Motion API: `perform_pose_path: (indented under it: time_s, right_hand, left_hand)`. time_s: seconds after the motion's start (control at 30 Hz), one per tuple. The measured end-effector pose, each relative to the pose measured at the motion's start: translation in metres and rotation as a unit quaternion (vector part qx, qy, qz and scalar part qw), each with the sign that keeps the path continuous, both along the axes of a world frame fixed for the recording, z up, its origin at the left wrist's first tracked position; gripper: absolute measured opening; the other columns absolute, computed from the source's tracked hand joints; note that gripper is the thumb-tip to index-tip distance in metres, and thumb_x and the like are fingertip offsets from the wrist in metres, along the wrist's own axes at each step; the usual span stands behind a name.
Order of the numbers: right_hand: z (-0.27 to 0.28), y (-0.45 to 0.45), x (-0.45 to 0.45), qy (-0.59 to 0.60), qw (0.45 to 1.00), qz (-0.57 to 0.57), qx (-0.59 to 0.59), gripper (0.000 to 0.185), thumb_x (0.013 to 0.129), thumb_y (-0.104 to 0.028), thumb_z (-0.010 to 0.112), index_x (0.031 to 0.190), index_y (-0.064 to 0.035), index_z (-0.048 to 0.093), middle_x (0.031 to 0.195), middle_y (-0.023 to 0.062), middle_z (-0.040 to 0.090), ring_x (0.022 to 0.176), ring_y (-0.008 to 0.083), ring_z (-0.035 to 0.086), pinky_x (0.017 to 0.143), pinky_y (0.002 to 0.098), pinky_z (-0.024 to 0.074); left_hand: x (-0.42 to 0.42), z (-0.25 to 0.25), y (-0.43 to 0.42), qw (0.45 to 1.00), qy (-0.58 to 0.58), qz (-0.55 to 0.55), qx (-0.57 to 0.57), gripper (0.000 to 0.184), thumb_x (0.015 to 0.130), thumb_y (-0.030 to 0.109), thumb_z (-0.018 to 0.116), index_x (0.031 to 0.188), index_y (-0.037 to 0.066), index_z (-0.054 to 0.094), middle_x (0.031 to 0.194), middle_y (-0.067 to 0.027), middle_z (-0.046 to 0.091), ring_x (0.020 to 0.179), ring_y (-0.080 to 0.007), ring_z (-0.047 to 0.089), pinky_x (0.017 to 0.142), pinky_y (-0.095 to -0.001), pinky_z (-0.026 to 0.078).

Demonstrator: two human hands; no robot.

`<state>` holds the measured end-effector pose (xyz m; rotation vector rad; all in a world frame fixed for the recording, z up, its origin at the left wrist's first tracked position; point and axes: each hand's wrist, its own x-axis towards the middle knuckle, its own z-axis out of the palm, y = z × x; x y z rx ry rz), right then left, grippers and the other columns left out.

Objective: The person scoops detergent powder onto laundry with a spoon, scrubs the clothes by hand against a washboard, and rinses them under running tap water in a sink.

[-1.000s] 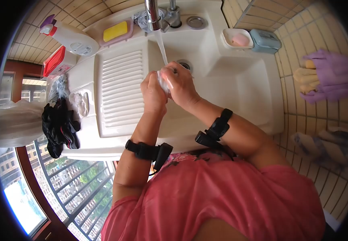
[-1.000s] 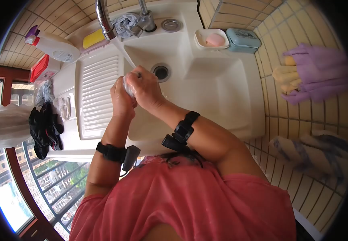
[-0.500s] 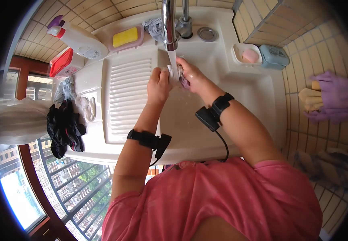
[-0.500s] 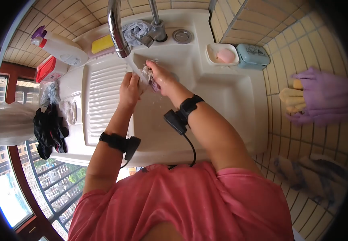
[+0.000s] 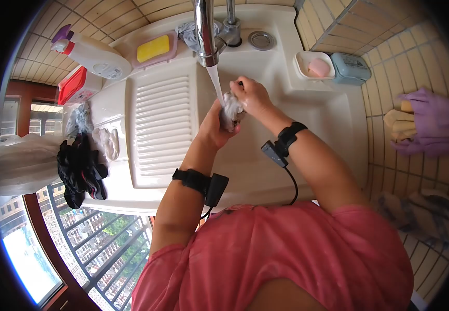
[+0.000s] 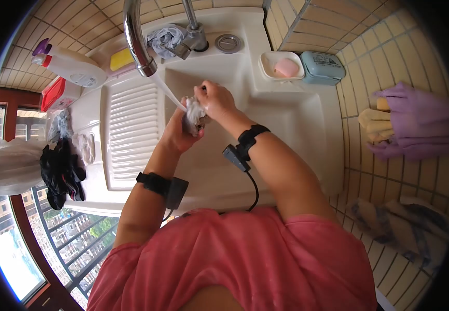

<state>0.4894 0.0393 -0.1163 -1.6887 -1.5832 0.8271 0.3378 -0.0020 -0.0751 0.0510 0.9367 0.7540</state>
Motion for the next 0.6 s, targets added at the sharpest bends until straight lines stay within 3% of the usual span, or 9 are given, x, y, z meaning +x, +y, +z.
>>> perform_pose_path:
  time_s: [0.07, 0.13, 0.3, 0.37, 0.4, 0.43, 0.5, 0.53, 0.6]
  right_hand:
    - [0.001, 0.003, 0.017, 0.065, 0.994, 0.020, -0.080, 0.037, 0.096, -0.041, 0.063, 0.098, -0.0047, 0.068, 0.093, 0.0147, 0.072, 0.071, 0.0281, 0.070, 0.065, 0.0398, 0.0552]
    - [0.026, -0.001, 0.024, 0.208, 0.943, 0.070, -0.250, 0.039, 0.099, -0.041, 0.064, 0.103, -0.0018, 0.066, 0.092, 0.0089, 0.070, 0.080, 0.0113, 0.065, 0.067, 0.0273, 0.0516]
    - [0.024, -0.005, 0.019, 0.300, 0.944, 0.070, -0.121, 0.036, 0.100, -0.037, 0.065, 0.112, -0.0025, 0.064, 0.097, 0.0064, 0.070, 0.082, 0.0134, 0.067, 0.070, 0.0236, 0.0518]
    - [0.011, -0.007, 0.022, 0.278, 0.922, 0.079, -0.256, 0.049, 0.097, -0.049, 0.064, 0.122, -0.0074, 0.062, 0.108, 0.0077, 0.068, 0.093, 0.0173, 0.068, 0.078, 0.0328, 0.0559]
    - [0.037, -0.018, 0.020, 0.287, 0.895, 0.082, -0.333, 0.063, 0.093, -0.064, 0.060, 0.129, -0.0129, 0.060, 0.118, 0.0081, 0.066, 0.105, 0.0243, 0.066, 0.084, 0.0479, 0.0570]
    - [0.033, -0.021, 0.016, 0.286, 0.895, 0.082, -0.331, 0.063, 0.093, -0.064, 0.060, 0.129, -0.0129, 0.060, 0.118, 0.0081, 0.066, 0.105, 0.0243, 0.066, 0.084, 0.0479, 0.0570]
    - [0.022, -0.027, 0.003, 0.529, 0.726, 0.055, -0.436, 0.065, 0.093, -0.072, 0.055, 0.124, -0.0155, 0.064, 0.114, 0.0067, 0.068, 0.103, 0.0215, 0.067, 0.084, 0.0438, 0.0554]
    - [0.025, -0.029, -0.001, 0.574, 0.690, 0.066, -0.435, 0.058, 0.092, -0.063, 0.063, 0.124, -0.0138, 0.064, 0.114, 0.0059, 0.068, 0.103, 0.0220, 0.067, 0.086, 0.0434, 0.0550]
    - [0.011, -0.029, -0.011, 0.589, 0.718, 0.023, -0.371, 0.053, 0.092, -0.055, 0.067, 0.124, -0.0129, 0.064, 0.112, 0.0062, 0.068, 0.101, 0.0208, 0.067, 0.085, 0.0416, 0.0552]
  left_hand:
    - [-0.015, -0.019, 0.002, 0.990, 0.083, -0.066, 0.090, 0.035, 0.098, 0.044, 0.062, 0.117, 0.016, 0.062, 0.092, -0.0006, 0.062, 0.072, -0.0146, 0.058, 0.056, -0.0290, 0.046]
    - [-0.026, -0.035, 0.007, 0.990, 0.097, -0.058, 0.088, 0.036, 0.096, 0.044, 0.065, 0.117, 0.016, 0.061, 0.091, -0.0007, 0.062, 0.069, -0.0136, 0.057, 0.053, -0.0283, 0.043]
    - [-0.033, -0.018, 0.004, 0.995, 0.071, -0.011, 0.073, 0.040, 0.091, 0.039, 0.073, 0.116, 0.012, 0.059, 0.090, -0.0018, 0.061, 0.066, -0.0118, 0.053, 0.047, -0.0263, 0.037]
    - [-0.036, -0.020, 0.007, 0.983, 0.102, -0.025, 0.150, 0.024, 0.098, 0.033, 0.064, 0.114, 0.016, 0.061, 0.091, 0.0032, 0.063, 0.073, -0.0085, 0.059, 0.047, -0.0247, 0.037]
    - [-0.034, -0.014, 0.006, 0.983, 0.102, -0.027, 0.152, 0.024, 0.098, 0.033, 0.064, 0.114, 0.016, 0.061, 0.091, 0.0032, 0.063, 0.073, -0.0085, 0.059, 0.047, -0.0247, 0.037]
    - [-0.031, -0.004, 0.003, 0.973, 0.154, -0.034, 0.171, 0.023, 0.096, 0.029, 0.065, 0.114, 0.014, 0.060, 0.094, 0.0026, 0.064, 0.075, -0.0095, 0.060, 0.050, -0.0255, 0.040]
    - [-0.029, 0.001, 0.002, 0.960, 0.206, -0.043, 0.186, 0.023, 0.095, 0.024, 0.066, 0.114, 0.012, 0.059, 0.096, 0.0021, 0.065, 0.076, -0.0104, 0.062, 0.053, -0.0263, 0.043]
    - [-0.030, 0.000, 0.003, 0.960, 0.177, -0.072, 0.204, 0.031, 0.093, 0.023, 0.069, 0.119, 0.011, 0.059, 0.099, -0.0014, 0.066, 0.078, -0.0123, 0.063, 0.057, -0.0268, 0.046]
    - [-0.032, -0.001, 0.003, 0.959, 0.150, -0.102, 0.220, 0.038, 0.090, 0.021, 0.072, 0.124, 0.009, 0.058, 0.101, -0.0049, 0.066, 0.080, -0.0141, 0.065, 0.060, -0.0273, 0.049]
